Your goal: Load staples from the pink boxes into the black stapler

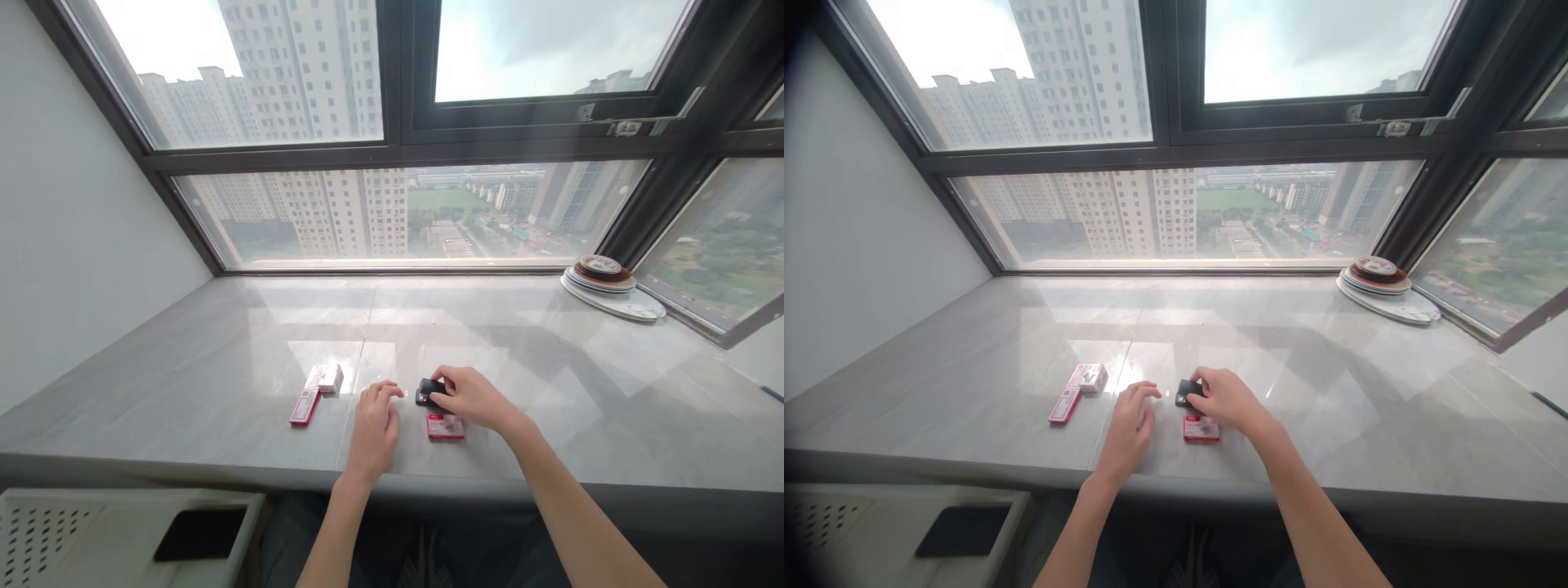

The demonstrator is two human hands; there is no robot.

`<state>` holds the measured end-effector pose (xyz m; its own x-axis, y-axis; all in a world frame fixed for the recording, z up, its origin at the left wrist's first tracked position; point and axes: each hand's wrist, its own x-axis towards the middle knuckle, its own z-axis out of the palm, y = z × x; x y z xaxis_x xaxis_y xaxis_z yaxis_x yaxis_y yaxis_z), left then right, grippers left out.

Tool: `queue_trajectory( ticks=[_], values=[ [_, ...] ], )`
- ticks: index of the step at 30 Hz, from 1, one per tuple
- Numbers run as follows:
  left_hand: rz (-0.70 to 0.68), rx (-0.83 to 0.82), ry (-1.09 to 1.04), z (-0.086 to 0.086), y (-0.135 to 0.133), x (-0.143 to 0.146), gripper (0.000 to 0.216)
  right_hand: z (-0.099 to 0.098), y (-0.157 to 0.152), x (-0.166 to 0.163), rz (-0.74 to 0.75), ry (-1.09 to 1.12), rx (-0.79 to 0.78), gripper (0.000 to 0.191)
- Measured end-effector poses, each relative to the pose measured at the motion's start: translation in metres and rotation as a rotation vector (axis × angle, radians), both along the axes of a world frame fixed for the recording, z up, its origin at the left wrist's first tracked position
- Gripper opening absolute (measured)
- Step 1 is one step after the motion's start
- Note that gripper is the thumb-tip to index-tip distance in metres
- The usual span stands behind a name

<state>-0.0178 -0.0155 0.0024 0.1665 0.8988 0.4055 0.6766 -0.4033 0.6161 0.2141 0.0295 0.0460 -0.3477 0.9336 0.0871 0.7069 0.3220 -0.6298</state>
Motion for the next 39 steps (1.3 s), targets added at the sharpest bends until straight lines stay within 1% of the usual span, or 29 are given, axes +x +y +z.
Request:
queue_trajectory(
  ticks=[1,2,5,6,7,8,11,13,15,17,20,22,24,25,26,27,28,29,30,31,32,33,34,37,39],
  values=[
    [-0.06,0.004,0.003,0.004,-0.002,0.006,0.05,-0.002,0.002,0.009,-0.064,-0.002,0.01,0.021],
    [-0.154,0.004,0.025,0.008,-0.005,0.012,0.06,-0.005,0.005,0.017,-0.126,-0.004,0.021,0.025],
    [-0.479,-0.018,0.141,0.016,-0.007,0.03,0.081,-0.018,0.01,0.039,-0.254,0.032,0.018,0.036],
    [-0.538,-0.033,0.17,0.016,-0.006,0.033,0.085,-0.022,0.009,0.044,-0.276,0.065,-0.002,0.04],
    [-0.556,-0.054,0.186,0.017,-0.004,0.032,0.086,-0.027,0.007,0.049,-0.293,0.112,-0.03,0.043],
    [-0.536,-0.08,0.189,0.017,-0.002,0.029,0.085,-0.032,0.004,0.051,-0.305,0.175,-0.062,0.047],
    [-0.383,-0.161,0.149,0.019,0.005,0.005,0.075,-0.044,-0.014,0.049,-0.304,0.424,-0.208,0.056],
    [-0.32,-0.192,0.123,0.02,0.007,-0.011,0.07,-0.052,-0.026,0.039,-0.286,0.584,-0.328,0.06],
    [-0.297,-0.207,0.1,0.02,0.008,-0.019,0.07,-0.058,-0.034,0.024,-0.29,0.69,-0.398,0.064],
    [-0.274,-0.222,0.069,0.018,0.007,-0.016,0.074,-0.064,-0.036,0.008,-0.322,0.734,-0.388,0.067],
    [-0.247,-0.243,0.031,0.013,0.005,-0.003,0.082,-0.068,-0.034,-0.011,-0.359,0.717,-0.348,0.068],
    [-0.252,-0.24,0.022,0.012,0.003,0.003,0.084,-0.069,-0.034,-0.019,-0.381,0.692,-0.326,0.07],
    [-0.234,-0.217,0.016,0.011,0.0,0.0,0.081,-0.068,-0.037,-0.022,-0.425,0.696,-0.265,0.071],
    [-0.183,-0.191,0.016,0.011,-0.002,-0.007,0.073,-0.067,-0.04,-0.023,-0.457,0.711,-0.23,0.07],
    [-0.078,-0.154,0.022,0.01,-0.003,-0.016,0.06,-0.066,-0.044,-0.023,-0.488,0.731,-0.202,0.069],
    [0.09,-0.11,0.038,0.008,-0.004,-0.028,0.047,-0.065,-0.047,-0.024,-0.517,0.756,-0.188,0.067],
    [0.308,-0.072,0.065,0.006,-0.005,-0.042,0.039,-0.064,-0.05,-0.023,-0.539,0.778,-0.188,0.066],
    [0.54,-0.047,0.103,0.003,-0.005,-0.057,0.037,-0.063,-0.052,-0.023,-0.552,0.792,-0.198,0.065],
    [0.747,-0.048,0.15,0.0,-0.005,-0.073,0.041,-0.062,-0.053,-0.023,-0.552,0.796,-0.211,0.065],
    [0.876,-0.077,0.199,-0.003,-0.005,-0.088,0.048,-0.062,-0.053,-0.023,-0.544,0.79,-0.216,0.065],
    [0.928,-0.124,0.247,-0.006,-0.005,-0.101,0.054,-0.061,-0.053,-0.024,-0.53,0.776,-0.213,0.064],
    [0.91,-0.175,0.29,-0.008,-0.006,-0.112,0.057,-0.061,-0.052,-0.024,-0.515,0.756,-0.204,0.063],
    [0.842,-0.221,0.322,-0.009,-0.007,-0.12,0.057,-0.062,-0.051,-0.024,-0.501,0.733,-0.19,0.062],
    [0.556,-0.316,0.338,-0.006,-0.013,-0.128,0.054,-0.063,-0.048,-0.025,-0.47,0.655,-0.162,0.061],
    [0.345,-0.366,0.279,0.0,-0.017,-0.123,0.061,-0.063,-0.047,-0.024,-0.451,0.617,-0.175,0.061]
  ],
)
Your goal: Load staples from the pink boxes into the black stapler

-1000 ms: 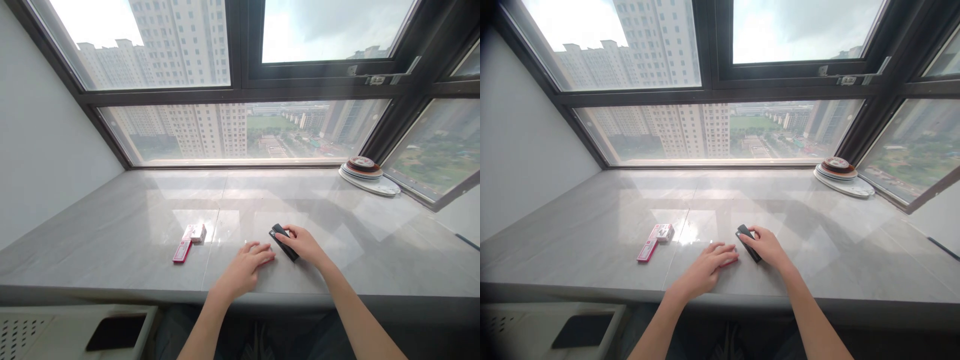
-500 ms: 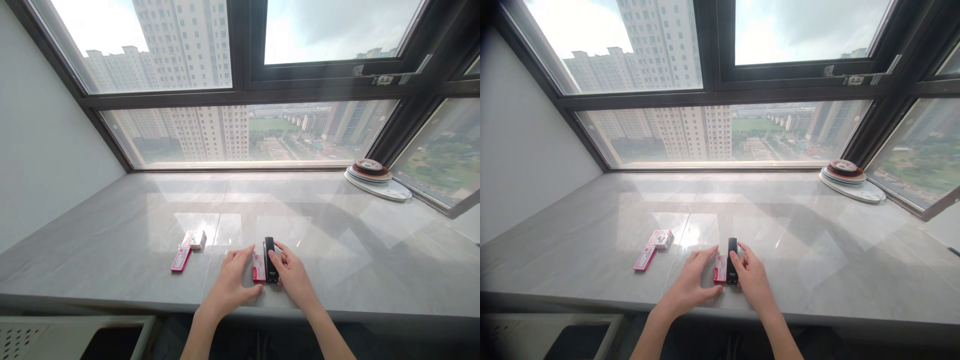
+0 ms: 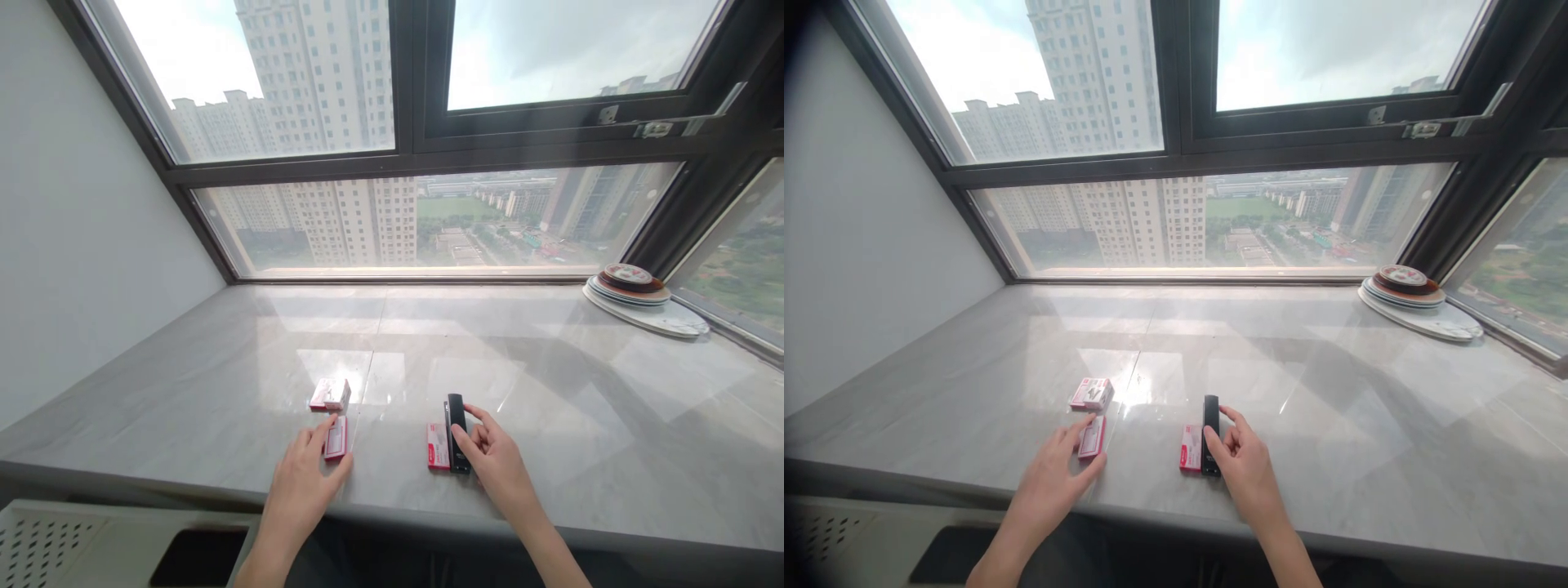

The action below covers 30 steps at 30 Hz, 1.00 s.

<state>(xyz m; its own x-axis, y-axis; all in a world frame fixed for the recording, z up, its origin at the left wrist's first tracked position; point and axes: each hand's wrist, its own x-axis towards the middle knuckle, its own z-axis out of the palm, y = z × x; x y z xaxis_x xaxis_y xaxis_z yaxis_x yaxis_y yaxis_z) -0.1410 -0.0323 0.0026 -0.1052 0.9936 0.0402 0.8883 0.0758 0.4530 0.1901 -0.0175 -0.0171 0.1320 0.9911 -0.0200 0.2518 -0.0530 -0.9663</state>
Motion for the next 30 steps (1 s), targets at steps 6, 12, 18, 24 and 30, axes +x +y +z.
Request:
queue_trajectory(
  ticks=[6,12,18,24,30],
  values=[
    [-0.344,-0.013,-0.258,0.024,0.013,0.039,0.045,-0.001,0.001,0.004,0.078,0.049,-0.067,0.063],
    [-0.504,0.032,-0.416,0.036,0.029,0.105,0.05,-0.004,0.004,0.007,0.106,0.073,-0.049,0.061],
    [-0.557,0.02,-0.367,0.018,0.029,0.14,0.07,-0.006,0.004,0.008,0.137,0.084,-0.04,0.059],
    [-0.567,0.18,-0.396,0.029,0.037,0.104,0.061,-0.007,0.001,0.005,0.087,0.064,-0.032,0.059],
    [-0.056,0.267,-0.272,0.023,0.094,-0.03,0.048,0.004,-0.003,0.003,0.088,0.081,-0.051,0.062]
  ],
)
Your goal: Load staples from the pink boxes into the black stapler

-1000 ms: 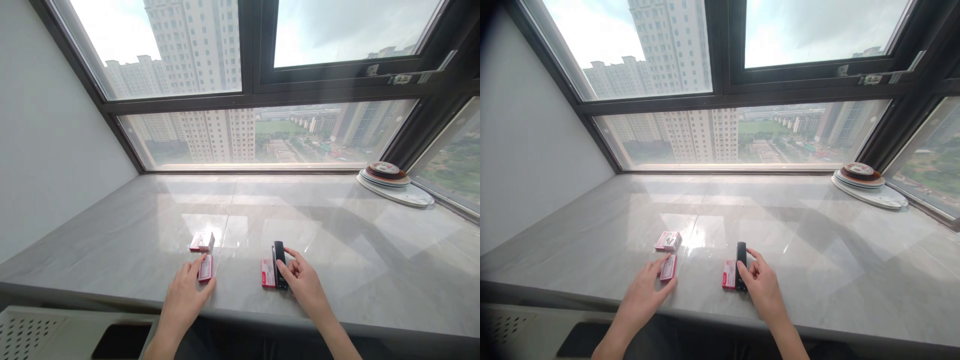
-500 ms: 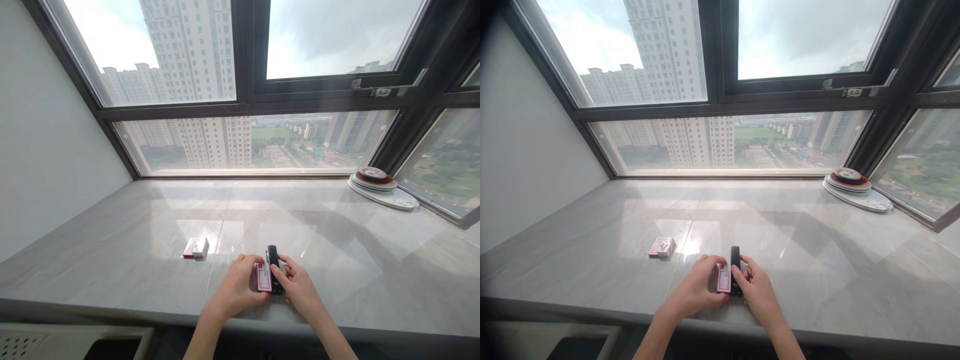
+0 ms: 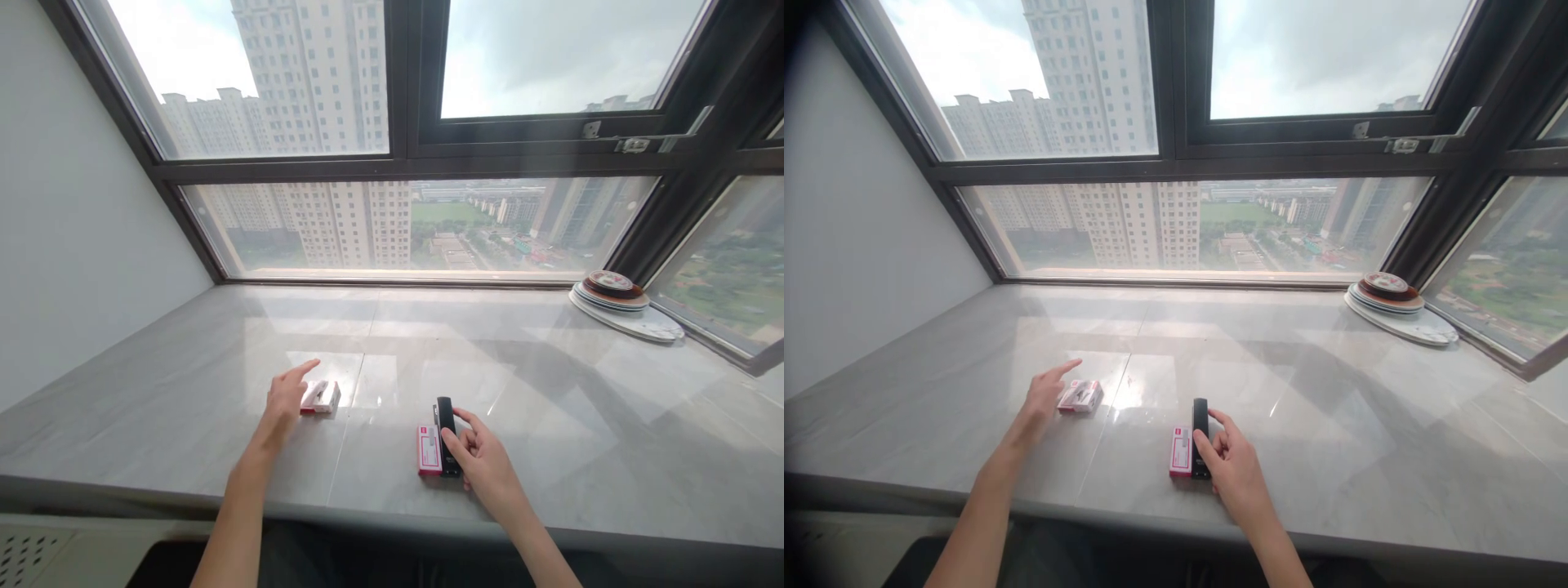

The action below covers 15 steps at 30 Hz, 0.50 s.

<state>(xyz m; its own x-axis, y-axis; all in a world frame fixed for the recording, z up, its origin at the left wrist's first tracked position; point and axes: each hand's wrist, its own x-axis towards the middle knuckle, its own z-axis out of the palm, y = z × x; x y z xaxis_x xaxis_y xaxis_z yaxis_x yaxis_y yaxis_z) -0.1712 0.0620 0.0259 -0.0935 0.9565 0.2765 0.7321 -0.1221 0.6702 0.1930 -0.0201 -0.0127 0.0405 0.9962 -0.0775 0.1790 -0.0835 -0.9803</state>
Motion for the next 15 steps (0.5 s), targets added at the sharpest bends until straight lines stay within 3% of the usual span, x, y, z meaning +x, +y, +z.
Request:
queue_trajectory(
  ticks=[3,7,11,15],
  values=[
    [-0.076,-0.123,0.154,-0.023,0.001,-0.043,0.049,0.006,-0.001,-0.001,0.007,-0.004,-0.021,0.063],
    [-0.126,-0.146,0.222,-0.033,-0.042,-0.051,0.057,0.007,-0.001,-0.002,0.003,-0.019,-0.031,0.066],
    [-0.194,-0.249,0.161,-0.013,-0.082,-0.007,0.053,0.003,-0.001,-0.002,0.008,-0.031,-0.019,0.064],
    [-0.399,-0.192,-0.028,0.009,-0.089,0.075,0.049,-0.005,0.001,0.0,0.012,-0.035,-0.005,0.063]
  ],
)
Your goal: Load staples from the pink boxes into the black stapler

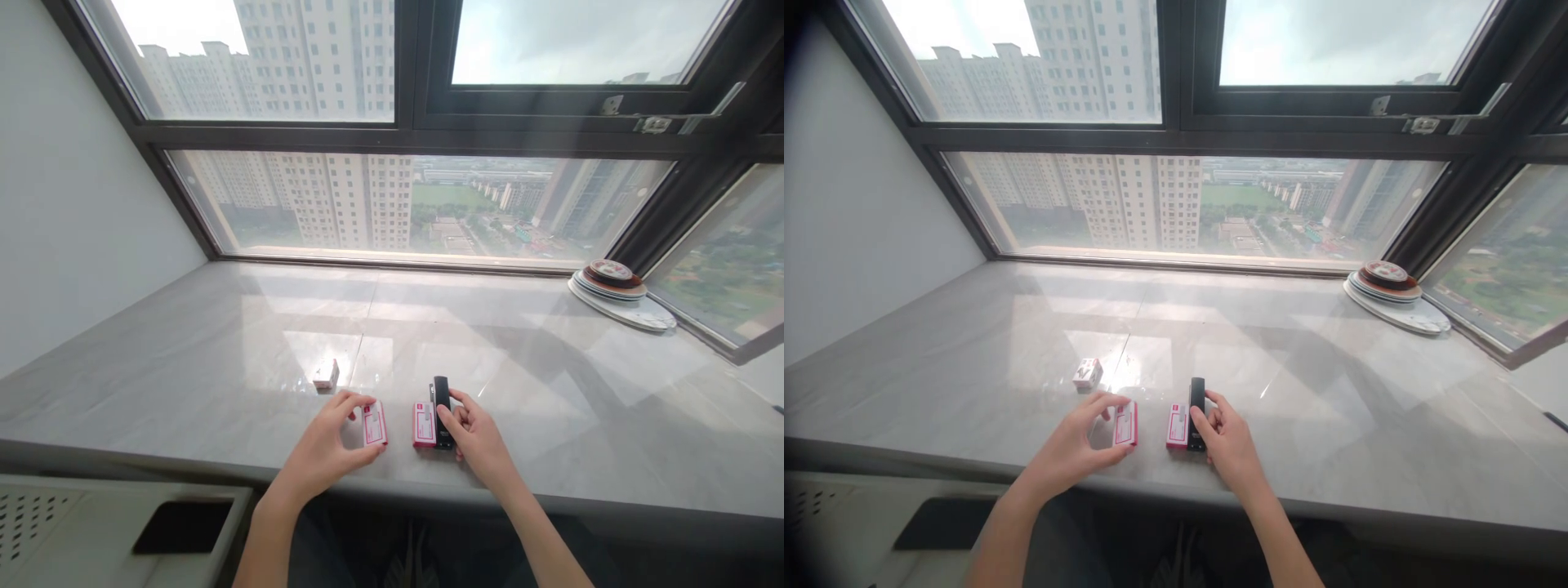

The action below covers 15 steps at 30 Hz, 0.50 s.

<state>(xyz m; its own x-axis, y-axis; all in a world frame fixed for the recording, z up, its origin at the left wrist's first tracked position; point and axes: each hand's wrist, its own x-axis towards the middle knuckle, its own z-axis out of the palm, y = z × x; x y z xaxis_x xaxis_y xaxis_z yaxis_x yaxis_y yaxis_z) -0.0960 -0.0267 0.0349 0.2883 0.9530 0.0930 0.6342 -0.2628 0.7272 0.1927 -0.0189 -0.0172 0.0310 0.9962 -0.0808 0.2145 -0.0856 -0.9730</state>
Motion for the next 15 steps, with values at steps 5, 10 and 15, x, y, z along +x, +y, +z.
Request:
queue_trajectory(
  ticks=[5,10,15],
  values=[
    [-0.161,0.098,-0.071,-0.001,0.018,0.078,0.058,-0.001,0.0,0.002,0.021,0.005,0.012,0.064],
    [-0.207,0.09,-0.063,-0.014,0.024,0.098,0.075,0.007,0.0,0.005,0.005,-0.01,0.01,0.068],
    [0.03,0.168,-0.065,-0.01,0.03,0.048,0.065,0.015,-0.012,0.017,-0.049,-0.004,-0.04,0.074]
  ],
)
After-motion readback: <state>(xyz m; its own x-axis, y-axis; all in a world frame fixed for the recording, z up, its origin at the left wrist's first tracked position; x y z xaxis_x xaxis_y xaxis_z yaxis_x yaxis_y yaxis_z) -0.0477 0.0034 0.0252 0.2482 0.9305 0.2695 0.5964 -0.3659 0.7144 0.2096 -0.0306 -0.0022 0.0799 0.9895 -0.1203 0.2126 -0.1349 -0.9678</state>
